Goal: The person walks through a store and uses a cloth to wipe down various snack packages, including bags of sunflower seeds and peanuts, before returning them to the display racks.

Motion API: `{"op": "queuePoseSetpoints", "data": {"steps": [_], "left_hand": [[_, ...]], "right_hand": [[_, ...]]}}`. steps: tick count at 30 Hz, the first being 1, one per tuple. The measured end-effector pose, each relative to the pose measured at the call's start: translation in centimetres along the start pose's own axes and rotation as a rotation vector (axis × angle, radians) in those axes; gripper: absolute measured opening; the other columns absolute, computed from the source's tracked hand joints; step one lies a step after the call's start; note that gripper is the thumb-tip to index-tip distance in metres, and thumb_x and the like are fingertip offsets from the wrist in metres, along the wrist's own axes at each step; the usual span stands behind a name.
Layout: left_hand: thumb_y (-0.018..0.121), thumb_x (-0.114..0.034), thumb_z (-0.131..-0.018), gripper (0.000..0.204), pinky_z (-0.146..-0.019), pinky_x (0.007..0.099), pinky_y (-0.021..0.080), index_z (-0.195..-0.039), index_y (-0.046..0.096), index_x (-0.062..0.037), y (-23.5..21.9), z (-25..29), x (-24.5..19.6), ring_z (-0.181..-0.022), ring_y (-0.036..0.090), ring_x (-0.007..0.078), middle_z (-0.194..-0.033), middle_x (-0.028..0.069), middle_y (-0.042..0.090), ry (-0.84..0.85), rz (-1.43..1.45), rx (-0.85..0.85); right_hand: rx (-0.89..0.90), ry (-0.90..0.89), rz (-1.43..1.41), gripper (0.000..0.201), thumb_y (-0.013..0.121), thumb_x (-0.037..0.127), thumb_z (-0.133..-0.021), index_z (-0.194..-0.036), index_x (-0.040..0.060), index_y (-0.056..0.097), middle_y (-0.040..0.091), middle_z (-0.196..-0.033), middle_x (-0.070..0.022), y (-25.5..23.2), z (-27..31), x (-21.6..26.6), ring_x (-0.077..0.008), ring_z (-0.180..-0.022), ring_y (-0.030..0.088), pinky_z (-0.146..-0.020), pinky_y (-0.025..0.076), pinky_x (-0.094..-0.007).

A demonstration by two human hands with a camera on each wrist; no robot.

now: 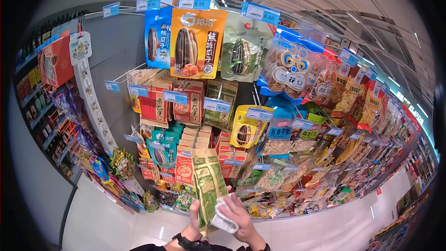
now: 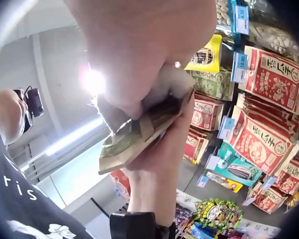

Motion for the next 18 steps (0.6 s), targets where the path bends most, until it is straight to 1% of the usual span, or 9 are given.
{"op": "queuePoseSetpoints", "data": {"steps": [1,4,5,8,11,12,13,15,18], "left_hand": [[0.042,-0.077,-0.086,0.108,-0.118,0.0471,0.036,-0.159,0.022,0.0007,1.6,0.2,-0.7,-0.145,0.039,0.0342,-0.163,0.0196,0.03,-0.061,-0.105,-0.053],[0.041,-0.079,-0.085,0.11,-0.118,0.0474,0.036,-0.16,0.022,-0.0001,2.0,-0.8,-0.2,-0.146,0.039,0.0345,-0.163,0.0197,0.03,-0.024,-0.208,-0.01],[0.04,-0.08,-0.085,0.111,-0.118,0.0475,0.036,-0.16,0.022,-0.0003,1.8,-1.4,0.1,-0.146,0.039,0.0345,-0.163,0.0197,0.03,-0.017,-0.218,0.004],[0.039,-0.082,-0.084,0.113,-0.119,0.0478,0.036,-0.16,0.021,-0.0011,1.0,-2.6,0.4,-0.146,0.038,0.0348,-0.164,0.0198,0.03,-0.047,-0.196,0.031],[0.038,-0.085,-0.082,0.115,-0.119,0.048,0.035,-0.16,0.021,-0.0018,0.4,-2.7,0.4,-0.147,0.038,0.035,-0.164,0.0199,0.03,-0.104,-0.121,0.043],[0.037,-0.085,-0.082,0.116,-0.119,0.0481,0.035,-0.16,0.021,-0.0021,0.3,-2.8,0.8,-0.147,0.038,0.0351,-0.164,0.02,0.03,-0.106,-0.119,0.056],[0.052,-0.081,-0.079,0.118,-0.12,0.0467,0.034,-0.162,0.016,-0.0048,0.0,-3.2,1.7,-0.148,0.036,0.0316,-0.165,0.0168,0.027,-0.092,-0.121,0.109],[0.072,-0.057,-0.079,0.111,-0.117,0.0414,0.034,-0.162,0.017,-0.0071,-0.1,-3.9,2.2,-0.145,0.039,0.0274,-0.16,0.0164,0.034,0.086,-0.226,0.069],[0.072,-0.059,-0.078,0.113,-0.121,0.0392,0.025,-0.162,0.019,-0.0058,0.4,-4.6,4.8,-0.147,0.035,0.0248,-0.16,0.0145,0.034,-0.031,-0.298,0.154]], "right_hand": [[0.01,0.007,-0.004,0.063,0.068,0.017,-0.091,-0.15,0.0098,0.051,0.046,-0.154,-0.0257,0.2,-0.5,0.1,-0.0435,-0.15,0.032,-0.123,0.023,-0.0476],[-0.304,0.213,-0.331,0.051,0.066,0.029,-0.094,-0.143,0.0137,0.061,0.034,-0.164,-0.0199,-1.8,-3.6,-0.1,-0.0416,-0.155,0.021,-0.125,0.016,-0.047],[-0.302,0.222,-0.331,0.051,0.066,0.029,-0.094,-0.143,0.0137,0.061,0.034,-0.164,-0.0199,-1.5,-3.5,-0.4,-0.0416,-0.155,0.021,-0.125,0.016,-0.047],[-0.082,-0.138,-0.005,0.051,0.067,0.031,-0.094,-0.142,0.0151,0.062,0.036,-0.163,-0.0185,0.5,-3.8,2.4,-0.0379,-0.155,0.022,-0.126,0.013,-0.0455],[-0.066,-0.099,0.002,0.05,0.07,0.028,-0.093,-0.141,0.0158,0.064,0.035,-0.164,-0.0166,0.7,-2.9,0.5,-0.0356,-0.156,0.021,-0.126,0.012,-0.0461],[-0.068,0.002,0.047,0.054,0.07,0.025,-0.093,-0.145,0.014,0.059,0.032,-0.164,-0.021,0.0,-2.8,-1.0,-0.0405,-0.156,0.019,-0.125,0.013,-0.0518],[-0.061,0.003,0.046,0.054,0.07,0.025,-0.093,-0.145,0.014,0.059,0.032,-0.164,-0.021,-0.5,-2.9,-1.8,-0.0405,-0.156,0.019,-0.125,0.013,-0.0518],[-0.246,0.08,-0.207,0.058,0.068,0.023,-0.094,-0.148,0.0113,0.052,0.029,-0.163,-0.0274,-3.5,-4.0,-4.0,-0.0471,-0.154,0.017,-0.123,0.014,-0.0581],[-0.35,0.059,-0.101,0.06,0.069,0.021,-0.093,-0.148,0.0073,0.05,0.03,-0.16,-0.0308,-6.9,-5.2,-3.1,-0.0508,-0.152,0.021,-0.122,0.015,-0.0606]]}}
Point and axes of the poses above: each hand's wrist, its own z-axis away from the middle knuckle, its own y-axis out of the palm, x = y × z, the point moved 9 cm from there along -z, towards the middle knuckle
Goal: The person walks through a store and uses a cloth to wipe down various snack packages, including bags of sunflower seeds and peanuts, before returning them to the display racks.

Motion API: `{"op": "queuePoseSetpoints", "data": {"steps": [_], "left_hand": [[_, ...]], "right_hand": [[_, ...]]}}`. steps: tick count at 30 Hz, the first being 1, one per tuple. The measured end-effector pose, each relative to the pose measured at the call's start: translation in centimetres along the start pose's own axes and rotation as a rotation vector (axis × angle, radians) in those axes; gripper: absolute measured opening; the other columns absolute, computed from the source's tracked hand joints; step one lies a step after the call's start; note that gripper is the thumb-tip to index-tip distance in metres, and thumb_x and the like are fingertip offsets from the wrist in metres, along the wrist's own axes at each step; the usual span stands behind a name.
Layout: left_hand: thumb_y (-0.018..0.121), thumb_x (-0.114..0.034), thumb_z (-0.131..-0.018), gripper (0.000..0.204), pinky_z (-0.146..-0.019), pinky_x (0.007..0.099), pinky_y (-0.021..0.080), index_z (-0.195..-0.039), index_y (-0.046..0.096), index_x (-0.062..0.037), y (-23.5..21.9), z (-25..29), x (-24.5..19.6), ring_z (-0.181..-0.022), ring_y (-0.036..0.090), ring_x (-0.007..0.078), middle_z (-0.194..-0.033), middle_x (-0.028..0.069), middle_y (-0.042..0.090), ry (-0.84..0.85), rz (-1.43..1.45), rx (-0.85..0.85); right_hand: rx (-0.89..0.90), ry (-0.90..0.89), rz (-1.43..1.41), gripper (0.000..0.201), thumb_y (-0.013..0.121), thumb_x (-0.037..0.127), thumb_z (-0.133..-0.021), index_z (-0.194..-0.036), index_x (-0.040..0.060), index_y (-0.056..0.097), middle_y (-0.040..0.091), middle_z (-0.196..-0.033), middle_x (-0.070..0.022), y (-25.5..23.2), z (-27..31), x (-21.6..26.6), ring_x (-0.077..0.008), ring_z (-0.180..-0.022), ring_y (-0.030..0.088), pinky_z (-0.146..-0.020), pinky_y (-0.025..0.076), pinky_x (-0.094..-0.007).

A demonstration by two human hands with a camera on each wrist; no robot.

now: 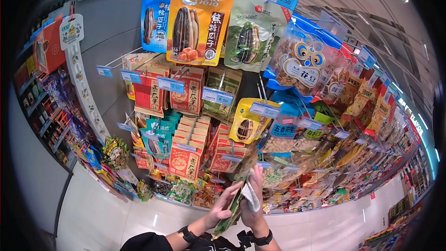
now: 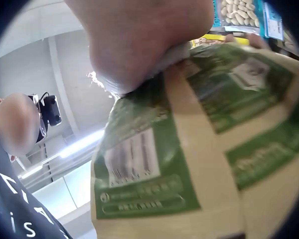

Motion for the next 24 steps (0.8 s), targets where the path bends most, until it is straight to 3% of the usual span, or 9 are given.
{"op": "queuePoseSetpoints", "data": {"steps": [5,11,14,17,19,20,21,23,24], "left_hand": [[0.06,-0.065,-0.086,0.101,-0.118,0.0417,0.034,-0.158,0.025,-0.0036,-0.8,-0.1,0.2,-0.144,0.039,0.0246,-0.156,0.0155,0.039,0.045,0.074,-0.11],[0.051,-0.068,-0.091,0.096,-0.11,0.044,0.044,-0.157,0.026,-0.0028,-6.2,0.2,0.2,-0.138,0.045,0.0256,-0.151,0.0166,0.042,-0.052,0.589,-0.231],[0.05,-0.07,-0.092,0.099,-0.109,0.0441,0.045,-0.16,0.012,-0.0086,-7.4,-0.7,-1.9,-0.139,0.043,0.0268,-0.156,0.0175,0.034,0.086,0.227,-0.322],[0.068,-0.051,-0.093,0.106,-0.113,0.0418,0.042,-0.163,-0.005,-0.0185,-6.3,-2.5,-5.3,-0.143,0.038,0.0264,-0.161,0.0172,0.023,0.33,0.06,-0.282],[0.082,-0.022,-0.087,0.118,-0.117,0.041,0.037,-0.163,-0.008,-0.0193,-5.4,-3.4,-6.6,-0.145,0.034,0.0262,-0.162,0.0162,0.022,0.426,0.106,-0.269],[0.082,0.0,-0.082,0.122,-0.117,0.0404,0.038,-0.163,-0.008,-0.0153,-5.8,-3.6,-6.3,-0.144,0.037,0.026,-0.159,0.0168,0.028,0.421,0.22,-0.308],[0.082,0.0,-0.082,0.122,-0.117,0.0404,0.038,-0.163,-0.008,-0.0153,-5.9,-3.9,-6.6,-0.144,0.037,0.026,-0.159,0.0168,0.028,0.424,0.219,-0.308],[0.079,0.003,-0.084,0.114,-0.115,0.0386,0.04,-0.162,-0.003,-0.0107,-6.5,-4.7,-6.4,-0.14,0.043,0.0248,-0.154,0.0162,0.036,0.303,0.001,-0.388],[0.076,0.007,-0.084,0.108,-0.114,0.0376,0.042,-0.161,0.004,-0.0085,-7.1,-5.1,-6.2,-0.136,0.047,0.0243,-0.149,0.0159,0.041,0.296,-0.047,-0.398]], "right_hand": [[0.251,-0.108,0.17,0.059,0.075,0.027,-0.087,-0.142,0.0123,0.06,0.032,-0.164,-0.0212,3.0,1.0,0.5,-0.0401,-0.155,0.022,-0.125,0.013,-0.0507],[0.558,-0.053,0.047,0.077,0.082,0.037,-0.082,-0.15,0.0185,0.052,0.032,-0.163,-0.0223,6.7,3.9,0.0,-0.0447,-0.15,0.029,-0.121,0.021,-0.0573],[0.442,-0.102,-0.021,0.081,0.086,0.034,-0.08,-0.149,0.0138,0.049,0.035,-0.159,-0.0259,6.1,3.3,0.0,-0.0468,-0.146,0.036,-0.118,0.03,-0.0565],[0.207,-0.023,-0.041,0.084,0.089,0.03,-0.078,-0.148,0.0108,0.047,0.04,-0.155,-0.0271,4.9,3.9,-3.4,-0.0488,-0.137,0.047,-0.11,0.042,-0.0527],[0.115,-0.037,-0.019,0.083,0.088,0.027,-0.079,-0.148,0.0097,0.044,0.048,-0.149,-0.0263,4.4,3.5,-3.5,-0.0428,-0.128,0.057,-0.102,0.05,-0.0469],[0.157,0.155,-0.005,0.082,0.087,0.023,-0.08,-0.148,0.0072,0.044,0.052,-0.146,-0.0259,4.6,4.1,-5.6,-0.0386,-0.127,0.059,-0.1,0.051,-0.0452],[0.197,0.347,0.009,0.081,0.086,0.02,-0.081,-0.147,0.0047,0.043,0.055,-0.143,-0.0256,4.5,5.2,-7.7,-0.0344,-0.126,0.061,-0.099,0.052,-0.0435],[0.176,0.304,0.03,0.075,0.082,0.014,-0.084,-0.146,-0.0004,0.043,0.059,-0.138,-0.0207,4.0,6.0,-8.6,-0.0268,-0.125,0.062,-0.1,0.052,-0.0399],[0.033,0.447,-0.245,0.072,0.081,0.012,-0.085,-0.145,-0.0014,0.043,0.06,-0.137,-0.0178,3.4,5.5,-9.0,-0.0257,-0.124,0.062,-0.101,0.051,-0.0384]]}}
Point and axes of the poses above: each hand's wrist, its own z-axis away from the middle knuckle, its own y-axis out of the palm, x = y × z, the point moved 9 cm from there along -z, towards the middle knuckle
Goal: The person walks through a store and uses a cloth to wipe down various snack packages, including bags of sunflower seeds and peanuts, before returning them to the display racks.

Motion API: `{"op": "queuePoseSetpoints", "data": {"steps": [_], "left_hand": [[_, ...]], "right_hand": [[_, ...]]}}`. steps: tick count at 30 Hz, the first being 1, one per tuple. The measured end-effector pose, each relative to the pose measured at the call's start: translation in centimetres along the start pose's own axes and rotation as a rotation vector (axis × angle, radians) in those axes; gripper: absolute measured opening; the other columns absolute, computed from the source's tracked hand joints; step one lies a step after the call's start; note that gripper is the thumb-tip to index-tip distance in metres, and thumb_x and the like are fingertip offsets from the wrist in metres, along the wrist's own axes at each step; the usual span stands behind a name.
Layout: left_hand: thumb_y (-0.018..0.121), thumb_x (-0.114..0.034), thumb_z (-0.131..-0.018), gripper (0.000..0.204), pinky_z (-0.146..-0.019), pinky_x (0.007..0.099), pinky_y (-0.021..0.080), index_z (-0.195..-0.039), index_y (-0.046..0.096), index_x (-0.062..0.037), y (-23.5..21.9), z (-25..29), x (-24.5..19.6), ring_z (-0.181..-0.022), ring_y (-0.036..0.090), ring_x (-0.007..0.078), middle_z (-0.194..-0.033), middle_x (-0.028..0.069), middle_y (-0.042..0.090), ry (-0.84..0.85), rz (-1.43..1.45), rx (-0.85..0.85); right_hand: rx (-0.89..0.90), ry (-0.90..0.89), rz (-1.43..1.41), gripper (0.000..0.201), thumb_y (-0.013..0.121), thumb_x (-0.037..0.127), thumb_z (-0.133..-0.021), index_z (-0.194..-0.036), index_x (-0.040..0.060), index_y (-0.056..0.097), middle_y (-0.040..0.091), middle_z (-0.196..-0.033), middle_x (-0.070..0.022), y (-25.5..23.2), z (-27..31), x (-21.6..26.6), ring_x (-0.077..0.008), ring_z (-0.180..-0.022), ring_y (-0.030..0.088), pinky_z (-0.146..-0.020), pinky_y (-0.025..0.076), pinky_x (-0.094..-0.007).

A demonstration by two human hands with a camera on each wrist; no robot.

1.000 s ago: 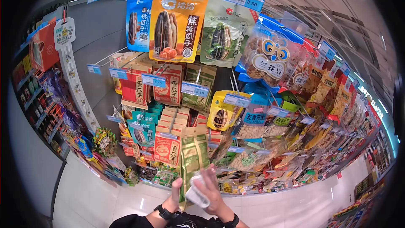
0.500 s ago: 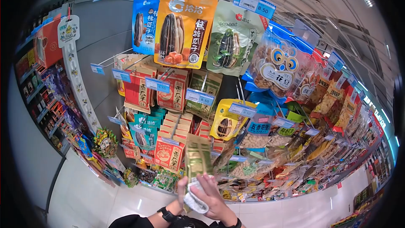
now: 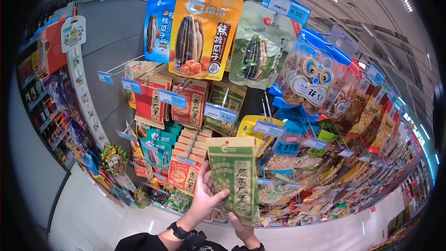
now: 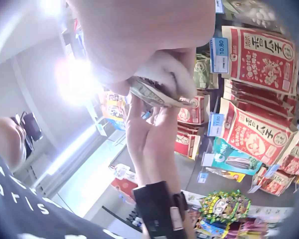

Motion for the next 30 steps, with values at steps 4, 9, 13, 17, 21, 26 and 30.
{"op": "queuePoseSetpoints", "data": {"steps": [4,9,13,17,21,26,30], "left_hand": [[0.076,0.006,-0.083,0.097,-0.112,0.0381,0.043,-0.159,0.017,-0.0074,0.6,-2.1,0.5,-0.133,0.05,0.0228,-0.148,0.0142,0.043,-0.041,-0.145,0.084],[0.075,-0.003,-0.086,0.09,-0.111,0.038,0.042,-0.159,0.023,-0.0029,1.6,-6.6,-4.3,-0.132,0.051,0.0231,-0.155,0.0158,0.041,0.189,-0.512,0.085],[0.072,-0.007,-0.091,0.086,-0.114,0.0363,0.038,-0.16,0.021,0.0013,2.9,-9.0,-7.5,-0.137,0.046,0.0211,-0.151,0.0167,0.044,0.199,-0.247,0.124],[0.067,-0.014,-0.094,0.077,-0.115,0.0359,0.037,-0.158,0.028,0.0023,3.4,-8.4,-10.3,-0.137,0.047,0.0212,-0.155,0.0156,0.042,0.487,-0.403,0.117],[0.065,-0.014,-0.094,0.076,-0.117,0.037,0.033,-0.159,0.028,0.0016,4.3,-9.1,-11.7,-0.143,0.041,0.0226,-0.158,0.0174,0.039,0.552,-0.548,0.174],[0.063,-0.015,-0.094,0.079,-0.123,0.0369,0.02,-0.159,0.024,0.0032,2.9,-10.2,-11.6,-0.149,0.033,0.0229,-0.164,0.0157,0.031,0.552,-0.575,0.191],[0.066,-0.016,-0.093,0.067,-0.124,0.0404,0.02,-0.154,0.041,-0.002,3.1,-9.6,-13.1,-0.155,0.023,0.0292,-0.166,0.0197,0.028,0.601,-0.723,0.182]], "right_hand": [[-0.165,0.127,-0.437,0.061,0.071,0.002,-0.09,-0.144,-0.0015,0.043,0.059,-0.137,-0.012,-1.4,-0.8,-3.0,-0.0222,-0.123,0.06,-0.105,0.049,-0.0368],[-0.235,0.185,-0.804,0.061,0.07,-0.001,-0.091,-0.146,0.0004,0.042,0.059,-0.137,-0.0132,-1.5,-3.3,-2.4,-0.0245,-0.122,0.06,-0.105,0.05,-0.0404],[-0.213,0.19,-0.85,0.063,0.071,0.001,-0.092,-0.147,0.0029,0.04,0.057,-0.138,-0.0133,-0.7,-4.5,-2.1,-0.0257,-0.123,0.06,-0.105,0.05,-0.0424],[-0.137,0.18,-0.869,0.063,0.071,0.002,-0.093,-0.148,0.0051,0.04,0.055,-0.141,-0.0122,0.5,-5.3,-3.6,-0.0255,-0.127,0.057,-0.107,0.049,-0.0451],[-0.078,0.17,-0.848,0.066,0.072,0.009,-0.094,-0.15,0.0084,0.038,0.056,-0.14,-0.0113,1.9,-6.9,-3.8,-0.0271,-0.125,0.059,-0.103,0.053,-0.0465],[-0.028,0.118,-0.874,0.065,0.072,0.012,-0.095,-0.15,0.0091,0.038,0.055,-0.141,-0.0102,3.2,-8.6,-2.2,-0.0265,-0.125,0.059,-0.102,0.055,-0.0467],[-0.002,0.103,-0.886,0.066,0.072,0.012,-0.095,-0.151,0.0106,0.037,0.054,-0.142,-0.009,4.2,-9.2,-2.6,-0.0262,-0.127,0.058,-0.103,0.054,-0.0467]]}}
Point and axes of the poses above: each hand's wrist, its own z-axis away from the middle knuckle, its own y-axis out of the palm, x = y × z, the point moved 9 cm from there along -z, towards the middle knuckle
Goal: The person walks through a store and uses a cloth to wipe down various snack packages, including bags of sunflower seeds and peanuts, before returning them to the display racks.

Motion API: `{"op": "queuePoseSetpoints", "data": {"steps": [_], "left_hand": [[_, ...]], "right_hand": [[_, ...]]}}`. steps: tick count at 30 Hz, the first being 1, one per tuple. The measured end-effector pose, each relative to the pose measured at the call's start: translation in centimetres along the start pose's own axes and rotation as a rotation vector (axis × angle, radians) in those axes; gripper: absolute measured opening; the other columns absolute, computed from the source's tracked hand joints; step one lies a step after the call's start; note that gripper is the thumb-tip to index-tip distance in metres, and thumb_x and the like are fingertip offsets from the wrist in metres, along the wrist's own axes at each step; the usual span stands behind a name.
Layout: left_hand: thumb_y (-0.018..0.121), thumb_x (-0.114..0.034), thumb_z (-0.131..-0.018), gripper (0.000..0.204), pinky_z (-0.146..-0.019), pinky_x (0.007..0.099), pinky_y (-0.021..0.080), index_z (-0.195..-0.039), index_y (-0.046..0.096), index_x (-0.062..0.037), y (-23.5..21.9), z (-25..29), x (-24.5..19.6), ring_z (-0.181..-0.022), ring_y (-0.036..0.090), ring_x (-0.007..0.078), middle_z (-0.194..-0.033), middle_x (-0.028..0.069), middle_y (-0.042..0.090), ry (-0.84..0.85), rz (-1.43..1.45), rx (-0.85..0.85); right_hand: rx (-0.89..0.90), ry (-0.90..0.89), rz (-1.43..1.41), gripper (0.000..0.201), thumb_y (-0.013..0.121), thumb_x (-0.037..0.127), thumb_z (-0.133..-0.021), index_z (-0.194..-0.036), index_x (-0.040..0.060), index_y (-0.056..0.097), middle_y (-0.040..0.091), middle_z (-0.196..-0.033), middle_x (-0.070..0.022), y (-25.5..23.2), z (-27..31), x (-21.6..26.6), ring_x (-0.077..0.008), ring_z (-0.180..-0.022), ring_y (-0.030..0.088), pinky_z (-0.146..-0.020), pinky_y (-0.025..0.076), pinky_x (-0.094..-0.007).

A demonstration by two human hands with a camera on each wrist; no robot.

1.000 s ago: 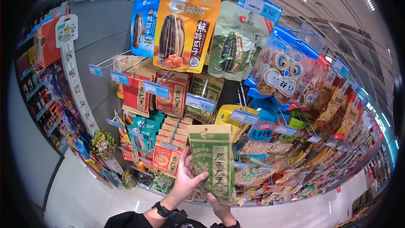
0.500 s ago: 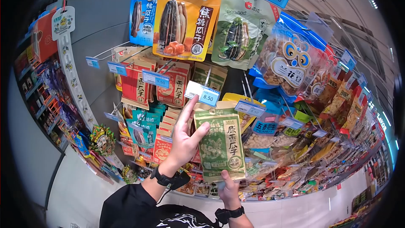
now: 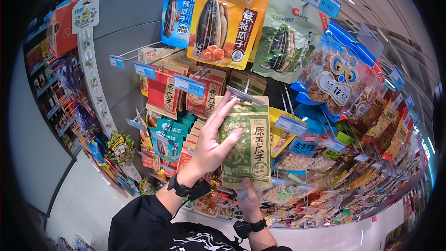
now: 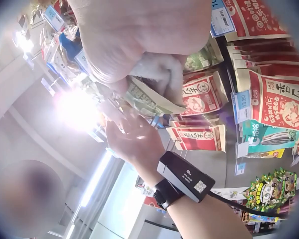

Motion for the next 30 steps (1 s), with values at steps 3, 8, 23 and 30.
{"op": "queuePoseSetpoints", "data": {"steps": [3,8,23,30], "left_hand": [[0.067,-0.017,-0.094,0.061,-0.121,0.0415,0.028,-0.15,0.048,-0.0028,-0.3,-0.1,-0.4,-0.152,0.032,0.0338,-0.163,0.0239,0.031,0.032,-0.082,0.013],[0.07,-0.022,-0.092,0.062,-0.119,0.0435,0.03,-0.148,0.051,-0.0047,-0.2,0.8,0.2,-0.149,0.035,0.0407,-0.158,0.0306,0.036,0.051,-0.185,0.013],[0.071,-0.028,-0.093,0.057,-0.118,0.046,0.032,-0.146,0.055,-0.0131,2.4,7.6,6.2,-0.145,0.039,0.0392,-0.159,0.0212,0.039,-0.197,-0.34,0.19],[0.072,-0.027,-0.093,0.064,-0.113,0.0427,0.039,-0.15,0.048,-0.008,4.6,8.4,8.7,-0.139,0.048,0.0314,-0.153,0.021,0.045,-0.312,-0.194,0.221]], "right_hand": [[-0.019,-0.023,-0.021,0.066,0.071,0.012,-0.096,-0.152,0.012,0.036,0.053,-0.143,-0.0079,0.4,-0.4,-0.6,-0.0256,-0.128,0.057,-0.104,0.052,-0.0462],[-0.108,-0.079,0.056,0.063,0.066,0.008,-0.099,-0.153,0.0102,0.035,0.052,-0.145,-0.007,0.9,-0.9,-1.3,-0.024,-0.13,0.055,-0.105,0.052,-0.0426],[0.233,0.098,-0.04,0.065,0.073,0.009,-0.093,-0.149,0.0047,0.04,0.056,-0.139,-0.0112,3.5,-7.2,-3.1,-0.0232,-0.12,0.063,-0.098,0.056,-0.0398],[-0.089,0.084,0.447,0.043,0.06,-0.002,-0.095,-0.137,0.0001,0.056,0.066,-0.125,-0.0077,-1.7,-3.1,-1.8,-0.0157,-0.113,0.065,-0.098,0.051,-0.0319]]}}
Point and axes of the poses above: each hand's wrist, its own z-axis away from the middle knuckle, its own y-axis out of the palm, x = y × z, the point moved 9 cm from there along -z, towards the middle knuckle
